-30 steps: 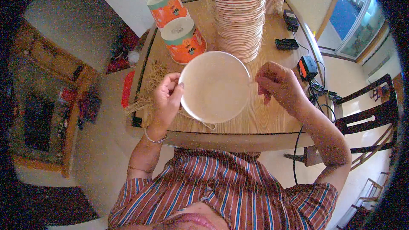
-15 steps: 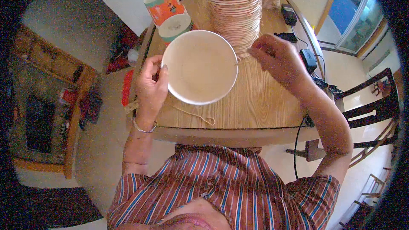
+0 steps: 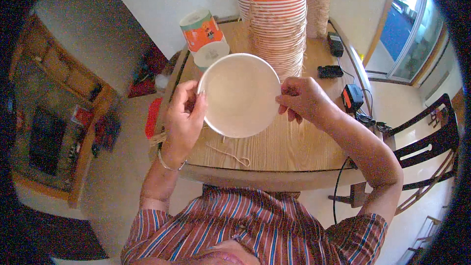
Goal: Manually placing thin straw fibers into paper cups for packaging or assembly.
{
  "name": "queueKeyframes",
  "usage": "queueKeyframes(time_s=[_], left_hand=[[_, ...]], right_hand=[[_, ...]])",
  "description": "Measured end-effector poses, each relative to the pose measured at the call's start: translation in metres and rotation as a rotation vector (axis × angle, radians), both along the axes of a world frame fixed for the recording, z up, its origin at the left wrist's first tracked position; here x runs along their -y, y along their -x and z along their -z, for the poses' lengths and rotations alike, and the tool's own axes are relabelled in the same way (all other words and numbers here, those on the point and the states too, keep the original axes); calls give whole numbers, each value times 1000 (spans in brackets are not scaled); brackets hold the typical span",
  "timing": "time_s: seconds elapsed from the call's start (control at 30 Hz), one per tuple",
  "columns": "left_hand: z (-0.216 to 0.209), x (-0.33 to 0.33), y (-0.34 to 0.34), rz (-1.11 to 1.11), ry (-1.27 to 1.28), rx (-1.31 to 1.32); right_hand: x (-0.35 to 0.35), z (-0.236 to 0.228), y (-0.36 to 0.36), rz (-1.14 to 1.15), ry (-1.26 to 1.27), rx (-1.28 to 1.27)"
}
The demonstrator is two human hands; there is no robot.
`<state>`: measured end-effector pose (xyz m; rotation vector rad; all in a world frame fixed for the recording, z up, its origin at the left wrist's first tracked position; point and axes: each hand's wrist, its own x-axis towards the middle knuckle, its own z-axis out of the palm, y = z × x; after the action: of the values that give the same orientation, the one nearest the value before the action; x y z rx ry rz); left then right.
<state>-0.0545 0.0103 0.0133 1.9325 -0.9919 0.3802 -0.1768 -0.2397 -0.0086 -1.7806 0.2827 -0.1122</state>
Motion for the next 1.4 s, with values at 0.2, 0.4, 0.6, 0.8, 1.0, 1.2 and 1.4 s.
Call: queueKeyframes(time_s=[0.2,0.4,0.6,0.8,1.0,1.2,1.4], left_hand=[[-19,4,-10,-35,264,342],[-79,12,-13,-132,431,542],[-188,46,-40,-76,593,711],[-239,106,-45,49,582,776],[-235,169,-104,167,592,954],[-204,203,-121,196,511,943],[-183,207,-126,235,385,988]], right_hand=[[-1,-59,-8,58,132,194],[5,-127,-22,127,390,438],[7,-237,-21,352,585,698],[67,-276,-66,473,511,890],[151,-260,-106,452,463,962],[206,-216,-133,224,201,1082],[230,-187,-148,361,320,925]])
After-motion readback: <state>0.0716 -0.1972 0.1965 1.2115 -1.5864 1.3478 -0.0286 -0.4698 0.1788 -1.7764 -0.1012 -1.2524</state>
